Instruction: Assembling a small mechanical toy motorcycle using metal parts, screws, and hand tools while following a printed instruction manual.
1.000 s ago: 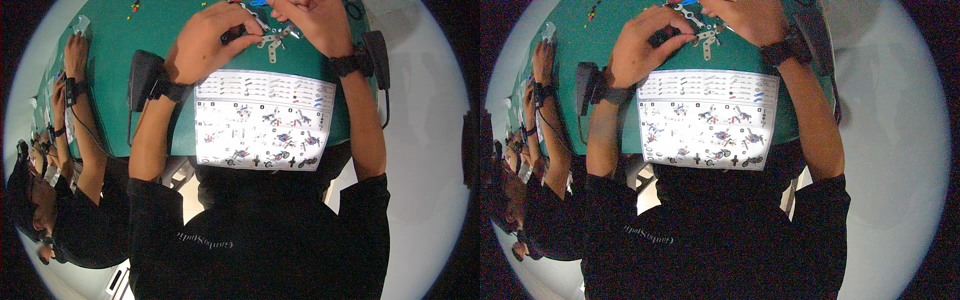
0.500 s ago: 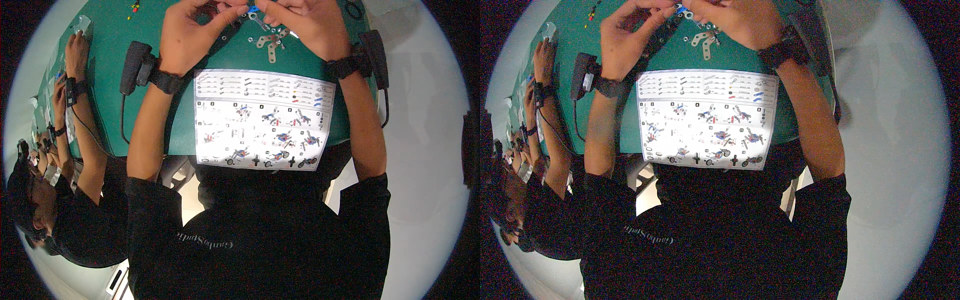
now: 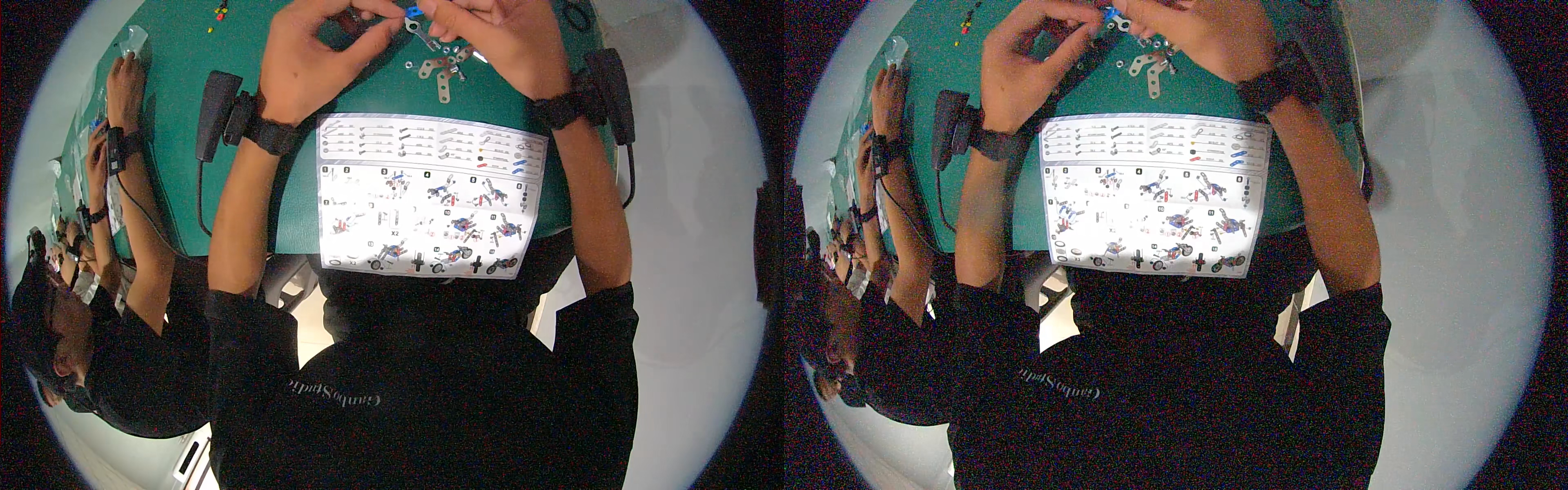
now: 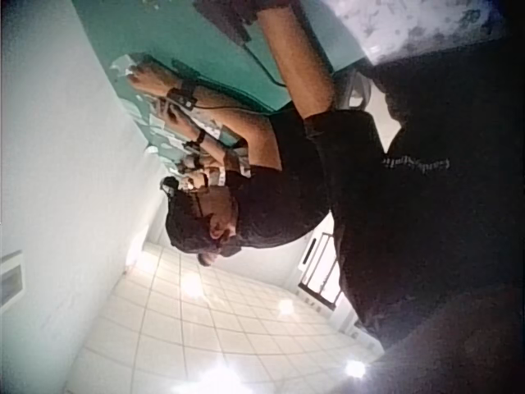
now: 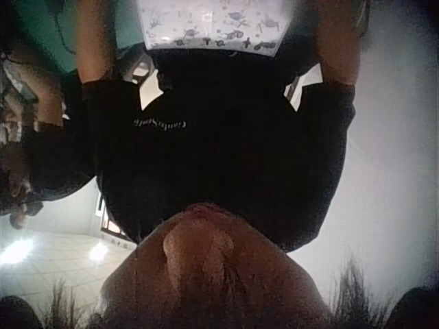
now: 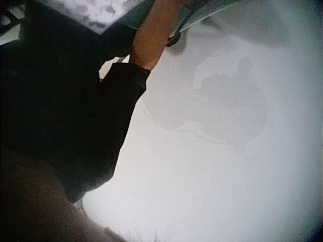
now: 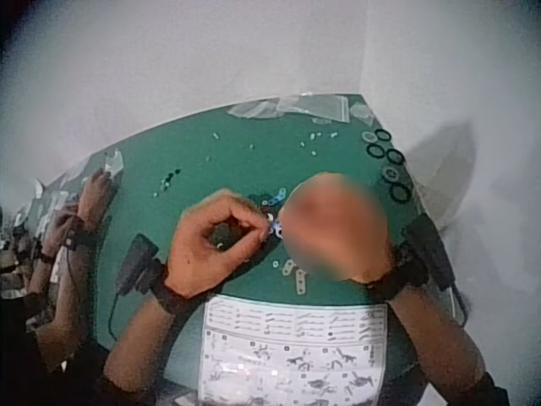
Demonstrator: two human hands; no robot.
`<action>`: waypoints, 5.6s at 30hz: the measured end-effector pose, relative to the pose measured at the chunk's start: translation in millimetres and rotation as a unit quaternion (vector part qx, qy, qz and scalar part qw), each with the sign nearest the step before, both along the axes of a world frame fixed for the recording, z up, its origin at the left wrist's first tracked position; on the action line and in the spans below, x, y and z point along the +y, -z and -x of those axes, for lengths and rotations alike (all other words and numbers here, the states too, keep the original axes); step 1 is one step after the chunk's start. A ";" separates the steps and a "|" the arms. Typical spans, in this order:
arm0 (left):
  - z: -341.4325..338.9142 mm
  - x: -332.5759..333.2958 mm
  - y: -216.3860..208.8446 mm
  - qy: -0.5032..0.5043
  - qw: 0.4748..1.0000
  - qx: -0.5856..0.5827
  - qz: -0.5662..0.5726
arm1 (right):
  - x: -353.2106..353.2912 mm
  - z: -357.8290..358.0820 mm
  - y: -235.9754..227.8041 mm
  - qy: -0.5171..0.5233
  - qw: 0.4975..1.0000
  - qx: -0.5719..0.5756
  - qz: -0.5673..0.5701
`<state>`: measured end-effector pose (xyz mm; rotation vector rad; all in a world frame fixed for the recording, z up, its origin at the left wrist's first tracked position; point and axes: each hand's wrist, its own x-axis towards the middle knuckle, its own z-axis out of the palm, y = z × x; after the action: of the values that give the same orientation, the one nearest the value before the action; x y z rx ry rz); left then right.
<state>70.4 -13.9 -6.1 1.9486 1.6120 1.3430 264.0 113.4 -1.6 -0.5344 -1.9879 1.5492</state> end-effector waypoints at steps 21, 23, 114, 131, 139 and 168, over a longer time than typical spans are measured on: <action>-2.4 -8.6 -25.3 -0.038 0.973 0.194 0.121 | 4.3 0.1 1.2 0.021 1.000 0.008 -0.017; -0.5 -8.3 -24.4 -0.033 0.975 0.184 0.121 | 3.3 0.4 -3.1 0.027 0.999 -0.008 -0.017; -12.4 -4.0 -4.3 -0.058 0.997 0.047 0.013 | 2.1 0.8 -3.6 -0.046 0.986 -0.100 -0.122; -0.3 -3.9 11.5 -0.001 0.986 -0.162 0.037 | 0.5 -0.8 -9.1 -0.088 0.995 -0.045 0.026; -7.9 -3.2 4.1 -0.010 0.994 -0.111 0.016 | 1.6 1.2 -6.0 -0.093 0.990 -0.075 0.076; 6.4 -10.0 -28.7 -0.050 0.984 0.129 0.114 | 10.2 -4.0 -8.7 -0.032 0.993 -0.089 0.068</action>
<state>64.0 -23.9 22.6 1.9867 1.9095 0.9176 268.0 123.7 7.1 -0.6920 -2.0583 1.7385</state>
